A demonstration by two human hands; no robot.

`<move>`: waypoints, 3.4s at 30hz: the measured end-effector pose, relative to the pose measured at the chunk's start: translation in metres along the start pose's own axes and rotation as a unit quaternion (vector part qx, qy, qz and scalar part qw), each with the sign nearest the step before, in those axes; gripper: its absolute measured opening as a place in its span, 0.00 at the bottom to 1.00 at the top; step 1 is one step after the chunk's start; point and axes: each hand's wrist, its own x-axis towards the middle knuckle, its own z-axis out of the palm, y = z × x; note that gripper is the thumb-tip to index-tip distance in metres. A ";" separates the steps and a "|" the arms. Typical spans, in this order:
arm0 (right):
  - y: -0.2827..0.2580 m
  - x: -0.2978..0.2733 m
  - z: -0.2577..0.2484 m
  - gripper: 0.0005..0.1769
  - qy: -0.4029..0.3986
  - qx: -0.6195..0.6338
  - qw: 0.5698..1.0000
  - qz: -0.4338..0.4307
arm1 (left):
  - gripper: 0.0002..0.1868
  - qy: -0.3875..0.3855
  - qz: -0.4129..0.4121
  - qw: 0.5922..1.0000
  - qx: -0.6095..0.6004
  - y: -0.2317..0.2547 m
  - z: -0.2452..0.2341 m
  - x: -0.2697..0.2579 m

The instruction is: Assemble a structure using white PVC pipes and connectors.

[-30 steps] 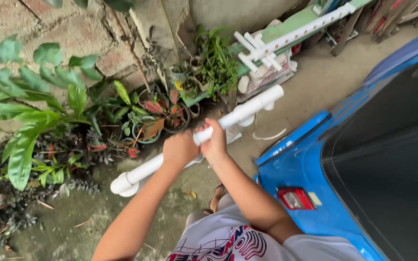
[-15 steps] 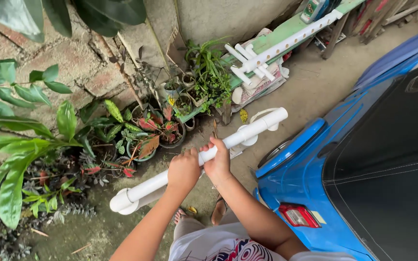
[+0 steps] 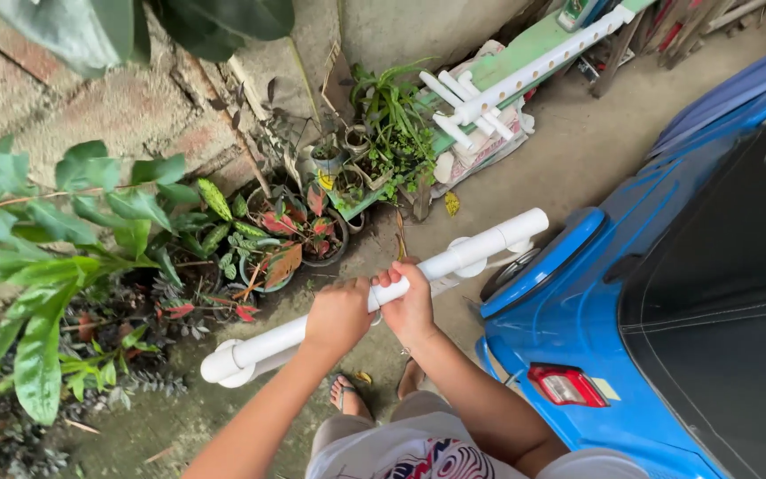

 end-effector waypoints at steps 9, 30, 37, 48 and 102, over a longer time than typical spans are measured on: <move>0.031 -0.010 0.003 0.11 -0.096 0.034 0.995 -0.002 | 0.16 0.004 0.013 1.000 0.001 -0.035 -0.013 -0.014; 0.090 0.057 -0.016 0.26 -0.079 -0.257 0.962 -0.046 | 0.36 0.128 0.096 0.987 0.021 -0.096 -0.043 0.007; 0.128 0.039 -0.088 0.24 -0.061 -0.408 0.896 -0.165 | 0.28 0.174 0.078 0.981 -0.017 -0.127 -0.053 0.029; 0.023 0.009 -0.096 0.17 0.025 -0.493 0.804 -0.332 | 0.23 0.182 0.057 0.981 -0.040 -0.159 -0.068 0.014; 0.133 -0.233 0.022 0.31 -0.495 -0.818 0.222 -0.189 | 0.10 0.263 -0.176 0.925 0.212 -0.111 -0.055 -0.405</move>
